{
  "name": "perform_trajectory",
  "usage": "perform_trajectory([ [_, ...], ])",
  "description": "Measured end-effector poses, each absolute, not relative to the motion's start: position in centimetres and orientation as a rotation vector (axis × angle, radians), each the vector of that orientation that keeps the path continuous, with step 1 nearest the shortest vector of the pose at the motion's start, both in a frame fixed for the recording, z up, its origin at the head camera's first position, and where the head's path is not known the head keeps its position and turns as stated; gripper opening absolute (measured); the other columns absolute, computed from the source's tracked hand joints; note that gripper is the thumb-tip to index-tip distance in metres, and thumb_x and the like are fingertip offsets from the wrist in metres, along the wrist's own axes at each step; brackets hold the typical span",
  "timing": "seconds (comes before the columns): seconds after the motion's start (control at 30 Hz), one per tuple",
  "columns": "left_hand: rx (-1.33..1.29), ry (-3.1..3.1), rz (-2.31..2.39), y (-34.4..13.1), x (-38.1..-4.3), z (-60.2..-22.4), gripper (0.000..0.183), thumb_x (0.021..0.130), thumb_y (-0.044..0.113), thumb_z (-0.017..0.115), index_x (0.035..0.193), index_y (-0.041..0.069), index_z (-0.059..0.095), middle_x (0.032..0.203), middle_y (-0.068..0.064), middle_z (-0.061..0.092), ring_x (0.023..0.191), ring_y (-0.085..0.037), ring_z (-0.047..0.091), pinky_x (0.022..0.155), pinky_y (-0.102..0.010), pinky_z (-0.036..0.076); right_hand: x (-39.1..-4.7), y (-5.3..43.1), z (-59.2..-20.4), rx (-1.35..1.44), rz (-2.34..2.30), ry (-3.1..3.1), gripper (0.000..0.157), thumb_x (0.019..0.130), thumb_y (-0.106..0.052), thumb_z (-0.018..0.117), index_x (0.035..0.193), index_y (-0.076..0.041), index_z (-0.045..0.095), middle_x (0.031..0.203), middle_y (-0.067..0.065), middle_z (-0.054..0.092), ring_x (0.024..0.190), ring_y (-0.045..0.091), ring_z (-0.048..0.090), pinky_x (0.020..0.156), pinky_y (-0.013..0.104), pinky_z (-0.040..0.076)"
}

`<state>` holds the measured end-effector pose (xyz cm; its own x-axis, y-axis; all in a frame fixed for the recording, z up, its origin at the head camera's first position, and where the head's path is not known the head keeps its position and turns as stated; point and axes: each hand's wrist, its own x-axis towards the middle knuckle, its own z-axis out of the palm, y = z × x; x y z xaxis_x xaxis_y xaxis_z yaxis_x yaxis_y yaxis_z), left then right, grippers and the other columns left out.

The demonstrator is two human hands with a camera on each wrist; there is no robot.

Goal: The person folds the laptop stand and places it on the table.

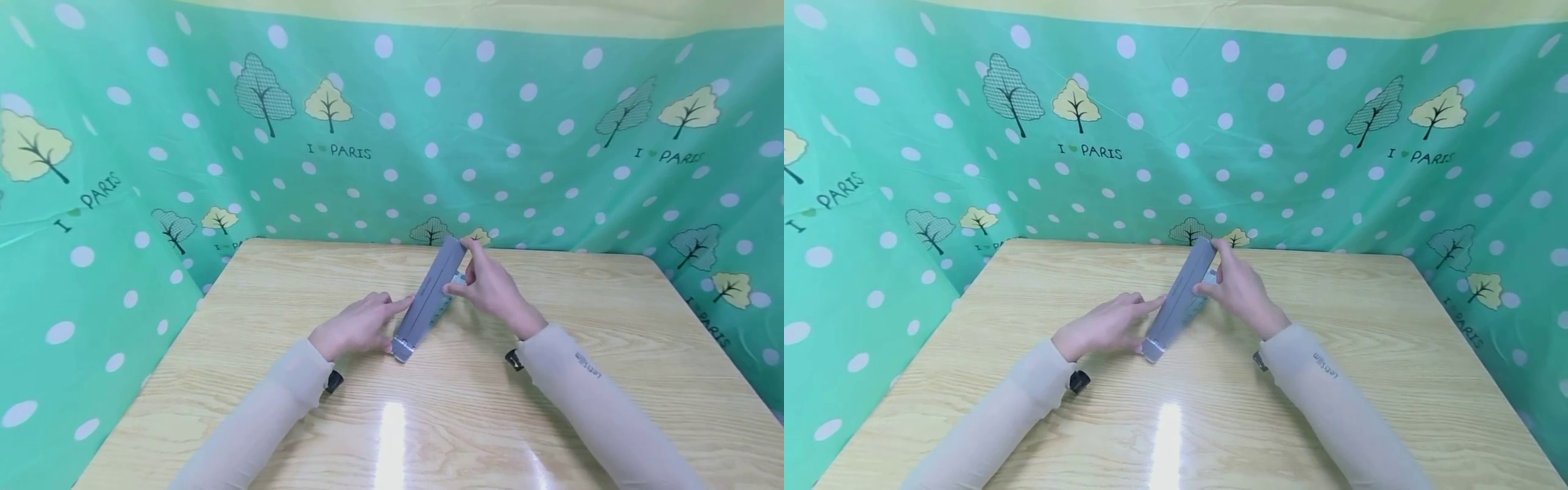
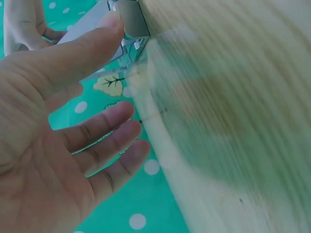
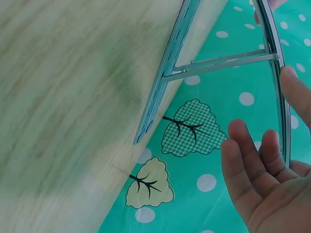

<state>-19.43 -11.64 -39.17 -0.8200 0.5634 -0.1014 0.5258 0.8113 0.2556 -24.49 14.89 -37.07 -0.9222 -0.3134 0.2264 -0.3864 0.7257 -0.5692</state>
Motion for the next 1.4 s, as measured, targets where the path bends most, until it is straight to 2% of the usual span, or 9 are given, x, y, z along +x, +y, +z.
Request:
perform_trajectory([
  [0.23,0.87,2.836,0.281,-11.7,-19.8,-38.9,0.102,0.07,0.027,0.085,0.151,0.033,0.023,0.115,-0.002,0.05,0.089,-0.014,0.047,0.078,-0.029,0.045,-23.9,14.9,-37.2,0.53,0.932,-2.794,0.097,0.075,-0.037,0.081,0.149,-0.019,0.021,0.073,0.003,0.055,0.06,0.019,0.05,0.051,0.033,0.044],
  [0.43,0.819,2.78,0.4,-11.8,-19.8,-39.0,0.102,0.072,0.018,0.083,0.152,0.034,0.021,0.119,-0.002,0.049,0.089,-0.014,0.048,0.076,-0.028,0.047,-24.1,15.2,-36.7,0.586,0.947,-2.817,0.093,0.077,-0.037,0.079,0.148,-0.017,0.023,0.075,0.003,0.055,0.061,0.019,0.051,0.054,0.033,0.045],
  [0.53,0.802,2.76,0.497,-11.7,-19.5,-39.1,0.102,0.07,0.019,0.084,0.152,0.027,0.024,0.12,-0.003,0.048,0.088,-0.014,0.049,0.074,-0.027,0.046,-24.7,15.7,-36.0,0.662,0.97,-2.84,0.089,0.079,-0.034,0.078,0.149,-0.017,0.024,0.08,0.003,0.057,0.067,0.018,0.053,0.062,0.033,0.047],
  [0.73,0.824,2.833,0.477,-10.8,-18.6,-39.4,0.097,0.069,0.036,0.084,0.147,0.006,0.035,0.118,-0.005,0.049,0.09,-0.013,0.05,0.075,-0.026,0.048,-26.3,16.6,-35.3,0.834,1.082,-2.861,0.085,0.083,-0.027,0.075,0.151,-0.021,0.025,0.092,0.005,0.059,0.082,0.019,0.058,0.073,0.034,0.05],
  [0.87,0.83,2.891,0.399,-10.3,-18.1,-39.5,0.094,0.07,0.037,0.084,0.144,0.001,0.039,0.122,-0.008,0.049,0.096,-0.015,0.052,0.079,-0.028,0.05,-26.8,16.7,-35.8,0.856,1.11,-2.856,0.081,0.084,-0.031,0.073,0.151,-0.021,0.027,0.092,0.004,0.06,0.084,0.017,0.059,0.075,0.034,0.05],
  [0.97,0.841,2.917,0.362,-10.0,-17.9,-39.5,0.094,0.069,0.036,0.085,0.143,0.0,0.039,0.123,-0.009,0.049,0.098,-0.016,0.052,0.081,-0.03,0.051,-27.0,16.6,-36.2,0.829,1.12,-2.838,0.081,0.084,-0.031,0.073,0.151,-0.022,0.028,0.089,0.003,0.06,0.083,0.017,0.059,0.074,0.034,0.05],
  [1.13,0.839,2.93,0.344,-10.1,-17.9,-39.4,0.097,0.068,0.037,0.085,0.145,0.002,0.038,0.119,-0.009,0.05,0.092,-0.016,0.05,0.077,-0.028,0.049,-27.1,16.6,-36.6,0.799,1.131,-2.805,0.08,0.083,-0.029,0.075,0.15,-0.021,0.03,0.085,0.004,0.06,0.079,0.018,0.058,0.073,0.034,0.051],
  [1.4,0.766,2.893,0.372,-11.2,-18.5,-39.4,0.098,0.067,0.036,0.086,0.148,0.015,0.036,0.113,-0.006,0.05,0.085,-0.015,0.046,0.07,-0.027,0.045,-26.5,16.4,-37.5,0.722,1.183,-2.758,0.081,0.082,-0.029,0.075,0.149,-0.021,0.031,0.077,0.004,0.058,0.07,0.019,0.055,0.067,0.033,0.049],
])
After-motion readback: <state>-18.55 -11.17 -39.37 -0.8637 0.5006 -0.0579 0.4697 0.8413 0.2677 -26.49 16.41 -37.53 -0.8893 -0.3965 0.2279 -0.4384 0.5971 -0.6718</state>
